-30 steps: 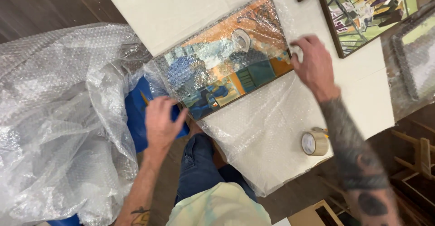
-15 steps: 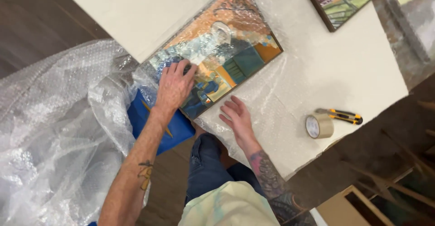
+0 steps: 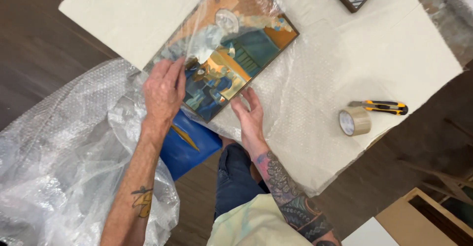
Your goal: Wrap framed artwork in bubble wrap and secure it with tape
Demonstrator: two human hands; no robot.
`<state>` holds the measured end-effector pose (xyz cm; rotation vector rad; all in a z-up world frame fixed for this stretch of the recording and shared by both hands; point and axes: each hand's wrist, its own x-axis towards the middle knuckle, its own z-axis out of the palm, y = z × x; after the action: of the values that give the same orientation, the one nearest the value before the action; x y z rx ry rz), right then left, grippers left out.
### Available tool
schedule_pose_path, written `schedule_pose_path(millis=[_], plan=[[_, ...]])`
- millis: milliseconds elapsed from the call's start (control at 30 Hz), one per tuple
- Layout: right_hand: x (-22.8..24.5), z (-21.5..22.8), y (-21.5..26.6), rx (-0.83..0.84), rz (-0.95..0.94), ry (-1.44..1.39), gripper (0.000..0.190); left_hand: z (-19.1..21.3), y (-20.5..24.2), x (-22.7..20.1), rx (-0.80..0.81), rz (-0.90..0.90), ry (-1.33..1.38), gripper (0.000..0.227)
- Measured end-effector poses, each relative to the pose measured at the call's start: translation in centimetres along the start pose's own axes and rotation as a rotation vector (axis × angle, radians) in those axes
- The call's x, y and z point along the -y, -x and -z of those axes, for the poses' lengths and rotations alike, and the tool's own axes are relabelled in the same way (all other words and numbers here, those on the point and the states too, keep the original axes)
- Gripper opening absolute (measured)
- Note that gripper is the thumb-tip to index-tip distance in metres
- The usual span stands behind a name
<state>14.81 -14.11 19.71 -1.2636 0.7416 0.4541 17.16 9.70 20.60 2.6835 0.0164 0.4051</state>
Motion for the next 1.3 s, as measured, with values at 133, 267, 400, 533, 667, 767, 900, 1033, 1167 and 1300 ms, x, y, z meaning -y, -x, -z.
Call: schedule_pose_path(millis=[133,267,400,533,667,767,900,1033,1167,1300], plan=[[-1.1,1.6,-1.4,0.041,0.094,-0.031,0.090,-1.9,1.0,-1.3,0.125,-0.010,0.016,0.021],[0.7,4.7,-2.6,0.200,0.257,0.220,0.068,-5.8,3.6,0.0,0.274,-0.027,-0.035,0.025],[6.2,10.4,-6.7,0.049,0.726,0.823,0.058,-1.3,3.4,-3.8,0.078,0.259,0.278,0.026],[11.6,16.5,-14.6,-0.063,1.090,0.956,0.042,-2.9,14.8,-7.2,-0.378,0.775,0.468,0.034],[13.1,18.8,-21.1,0.066,0.749,1.146,0.046,-7.1,20.0,-12.3,-0.233,1.728,1.425,0.075],[13.7,20.7,-24.6,0.115,0.532,1.101,0.031,-10.6,21.6,-13.2,-0.140,1.744,1.555,0.044],[16.2,21.2,-23.5,0.065,0.314,0.787,0.026,-9.4,22.3,-13.3,-0.319,1.775,1.402,0.025],[17.9,17.7,-20.4,0.100,0.336,0.799,0.021,-6.5,21.0,-13.4,-0.383,1.789,1.364,0.021],[15.5,19.3,-20.0,0.085,0.471,0.902,0.020,-8.2,22.4,-12.7,-0.508,1.806,1.240,0.041],[15.3,19.7,-14.4,0.061,0.487,1.135,0.043,-8.1,22.4,-14.2,-0.343,1.312,0.357,0.054]])
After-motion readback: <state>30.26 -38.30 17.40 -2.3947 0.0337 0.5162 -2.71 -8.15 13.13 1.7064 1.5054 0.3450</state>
